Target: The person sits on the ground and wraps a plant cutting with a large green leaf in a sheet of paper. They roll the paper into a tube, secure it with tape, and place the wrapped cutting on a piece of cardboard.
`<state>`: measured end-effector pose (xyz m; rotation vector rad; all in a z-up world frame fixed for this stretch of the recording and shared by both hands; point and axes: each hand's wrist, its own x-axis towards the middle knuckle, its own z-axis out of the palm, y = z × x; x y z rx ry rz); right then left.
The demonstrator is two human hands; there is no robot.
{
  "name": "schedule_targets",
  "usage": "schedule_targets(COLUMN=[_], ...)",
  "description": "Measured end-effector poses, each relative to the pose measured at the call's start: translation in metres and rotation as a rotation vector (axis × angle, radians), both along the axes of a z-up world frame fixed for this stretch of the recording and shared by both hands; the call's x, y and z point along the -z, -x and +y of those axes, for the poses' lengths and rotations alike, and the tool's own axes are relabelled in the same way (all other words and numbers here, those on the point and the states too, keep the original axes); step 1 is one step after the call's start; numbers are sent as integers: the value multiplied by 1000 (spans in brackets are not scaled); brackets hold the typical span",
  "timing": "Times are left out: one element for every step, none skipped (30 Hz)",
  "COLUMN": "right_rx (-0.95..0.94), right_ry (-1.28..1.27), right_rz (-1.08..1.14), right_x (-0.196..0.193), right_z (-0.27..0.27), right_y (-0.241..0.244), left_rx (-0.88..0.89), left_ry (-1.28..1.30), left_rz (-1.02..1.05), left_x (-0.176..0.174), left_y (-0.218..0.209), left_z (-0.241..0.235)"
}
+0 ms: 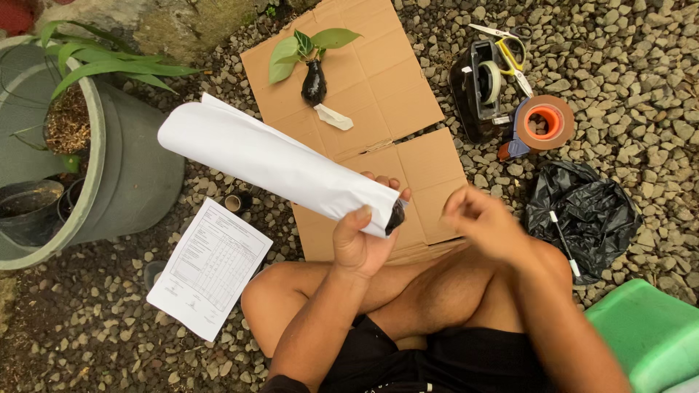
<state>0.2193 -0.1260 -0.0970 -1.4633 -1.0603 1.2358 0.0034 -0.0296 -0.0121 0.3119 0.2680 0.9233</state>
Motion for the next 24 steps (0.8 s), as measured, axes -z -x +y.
schedule_targets(right_rx=[76,152,237,322,393,465,463,447,458,470,478,445,410,375,380,384,390,412,434,455,485,516,545,560], right_ry=[166,331,222,113,134,155,39,-78,-8,62,128,175,222,269,293,316,338,336,332,329,335,340,349,346], right_rz=[7,13,-70,-153,-200,-248,-524,-800,-763,-726,-686,-689,-689,-689,-676,-662,-649,-599,-548,-497,-463,-430,-397,-362], right_x=[4,10,21,34,46,60,74,87,100,112,123,130,136,141,143,145,146,147,148,148,149,149,150,148], right_z=[8,19,37,54,67,78,91,99,105,111,119,126,131,136,139,142,144,145,147,148,151,152,151,149], right_y=[-21,-42,-59,-75,-94,-114,-131,-147,-157,-163,-167,-171,-173,-175,-176,-178,-180,-182,-182,-183,-184,-184,-183,-183], left_rx=[-20,-41,-58,-71,-77,-82,-100,-118,-138,-144,-152,-161,-157,-154,-150,-151,-152,-153,-157,-161,-166,-157,-148,-140], left_ry=[58,117,176,198,224,250,260,270,280,283,283,284,279,273,268,253,236,220,223,225,228,229,234,239], left_rz=[23,46,66,72,75,77,91,105,120,164,207,251,265,280,294,307,319,332,339,347,355,347,340,332], left_x=[3,6,9,14,18,23,27,31,36,40,43,47,49,51,53,54,56,57,58,59,59,59,59,59], left_y=[0,-1,-2,-3,-4,-6,-8,-11,-13,-16,-18,-19,-20,-20,-20,-20,-20,-20,-21,-22,-23,-24,-24,-24], left_z=[2,4,6,8,11,14,16,18,20,21,24,26,28,29,30,31,32,33,33,33,33,33,32,30])
